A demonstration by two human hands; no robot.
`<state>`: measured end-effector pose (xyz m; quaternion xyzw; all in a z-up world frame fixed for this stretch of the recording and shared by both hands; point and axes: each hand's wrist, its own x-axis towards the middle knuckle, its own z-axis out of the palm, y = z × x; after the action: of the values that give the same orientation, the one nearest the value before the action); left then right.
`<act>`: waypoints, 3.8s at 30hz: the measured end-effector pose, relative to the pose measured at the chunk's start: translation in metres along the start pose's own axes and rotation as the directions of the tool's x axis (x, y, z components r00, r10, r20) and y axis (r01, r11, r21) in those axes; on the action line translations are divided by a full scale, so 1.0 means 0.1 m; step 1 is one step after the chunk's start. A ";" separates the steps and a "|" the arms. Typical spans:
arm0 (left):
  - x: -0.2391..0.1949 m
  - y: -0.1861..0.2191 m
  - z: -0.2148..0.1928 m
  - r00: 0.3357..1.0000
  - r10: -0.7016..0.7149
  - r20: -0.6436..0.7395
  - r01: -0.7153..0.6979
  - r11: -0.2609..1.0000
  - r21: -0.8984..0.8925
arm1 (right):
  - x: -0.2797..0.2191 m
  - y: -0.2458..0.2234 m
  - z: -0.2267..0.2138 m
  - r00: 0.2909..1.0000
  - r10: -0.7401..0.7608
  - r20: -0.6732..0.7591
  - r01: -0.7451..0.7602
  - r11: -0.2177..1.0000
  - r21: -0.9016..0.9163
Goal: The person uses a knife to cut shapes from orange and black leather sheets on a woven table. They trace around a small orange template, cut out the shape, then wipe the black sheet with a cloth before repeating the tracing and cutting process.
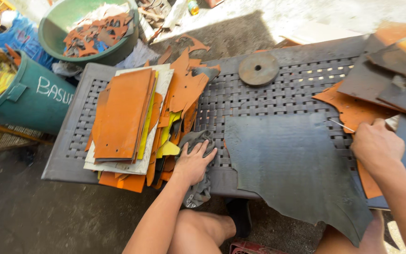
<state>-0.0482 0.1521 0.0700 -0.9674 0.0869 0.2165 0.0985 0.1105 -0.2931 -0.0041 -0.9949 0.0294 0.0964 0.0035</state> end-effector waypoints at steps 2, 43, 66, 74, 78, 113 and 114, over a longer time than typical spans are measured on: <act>0.02 0.03 -0.13 0.998 -0.033 0.057 0.036 0.997 -0.062 | 0.11 0.05 0.11 0.999 0.025 -0.020 -0.024 0.999 0.022; 0.81 0.10 0.05 0.965 -0.142 -0.220 -0.042 0.746 -0.665 | -0.89 -2.24 -0.01 0.893 -0.451 -0.013 0.425 0.831 0.360; 0.81 0.10 0.01 0.970 -0.127 -0.207 -0.042 0.752 -0.658 | -0.77 -2.03 0.07 0.939 -0.333 -0.089 0.304 0.677 0.670; 0.81 0.08 -0.08 0.985 -0.139 -0.102 0.034 0.737 -0.675 | -0.63 -1.14 -0.10 0.904 -0.292 0.312 -0.301 0.082 0.950; 0.82 0.08 -0.06 0.983 -0.164 -0.085 0.057 0.707 -0.705 | -0.78 -0.89 -0.22 0.882 -0.471 -0.021 -0.254 -0.513 0.820; 0.97 0.47 -0.16 0.987 -0.031 -0.158 -0.012 0.964 -0.267 | 0.16 -2.43 0.11 0.899 -0.432 0.074 0.038 0.243 0.969; 0.96 0.48 -0.17 0.988 -0.028 -0.152 -0.012 0.967 -0.254 | 0.16 -2.43 0.11 0.900 -0.429 0.083 0.039 0.267 0.963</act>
<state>0.0341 0.0901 0.0355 -0.9862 0.0620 0.1498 -0.0327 0.1383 -0.0514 -0.0173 -0.7608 -0.0706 0.2227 0.6054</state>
